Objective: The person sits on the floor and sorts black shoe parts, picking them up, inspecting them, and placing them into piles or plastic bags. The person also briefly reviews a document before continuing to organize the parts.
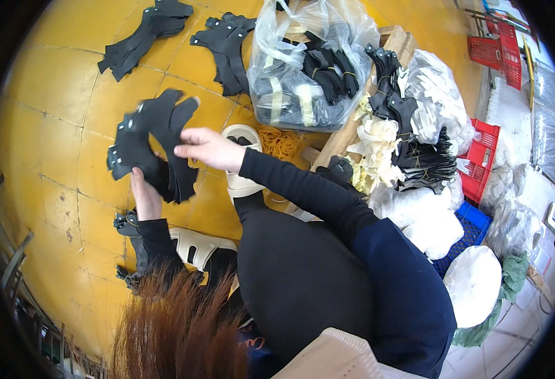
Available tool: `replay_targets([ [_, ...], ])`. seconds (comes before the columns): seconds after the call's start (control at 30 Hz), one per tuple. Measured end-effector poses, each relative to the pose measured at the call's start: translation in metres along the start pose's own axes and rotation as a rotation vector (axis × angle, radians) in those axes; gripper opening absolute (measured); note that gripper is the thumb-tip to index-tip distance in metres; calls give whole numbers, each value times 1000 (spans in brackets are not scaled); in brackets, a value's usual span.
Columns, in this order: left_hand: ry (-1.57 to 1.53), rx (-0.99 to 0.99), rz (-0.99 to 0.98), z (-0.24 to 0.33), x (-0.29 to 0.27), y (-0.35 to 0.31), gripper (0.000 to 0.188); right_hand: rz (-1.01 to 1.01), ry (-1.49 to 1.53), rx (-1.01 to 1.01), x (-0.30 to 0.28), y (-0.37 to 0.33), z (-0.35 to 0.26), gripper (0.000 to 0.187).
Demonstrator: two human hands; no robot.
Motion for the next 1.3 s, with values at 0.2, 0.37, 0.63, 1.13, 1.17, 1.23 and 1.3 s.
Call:
replay_targets([
  [0.2,221,39,-2,-25,37,-3,46,90,-846,-109,16,-6,-1,24],
  [0.37,83,42,71,-14,39,-3,38,159,-868,-224,-19,-15,-11,26],
  [0.63,119,113,20,0,57,-19,40,227,134,-8,-14,-7,-12,66],
  [1.13,1310,-337,-757,8,101,-47,38,-139,-622,-190,-21,13,-60,89],
  [1.17,1376,-304,-815,0,102,-47,42,-214,-799,-286,-5,9,-63,89],
  [1.23,1323,-184,-704,-7,101,-36,50,-312,-732,-440,24,-1,-74,79],
  [1.3,1392,-151,-723,-15,91,-26,62,-438,-621,-541,45,-13,-81,72],
])
Point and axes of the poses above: each hand's wrist, its own y-axis towards the middle knuckle, its own x-axis out of the palm, z = x × y, the point moved 8 cm from there along y, towards the middle knuckle, and after that the axes turned 6 degrees about z, right-handed, at the moved point
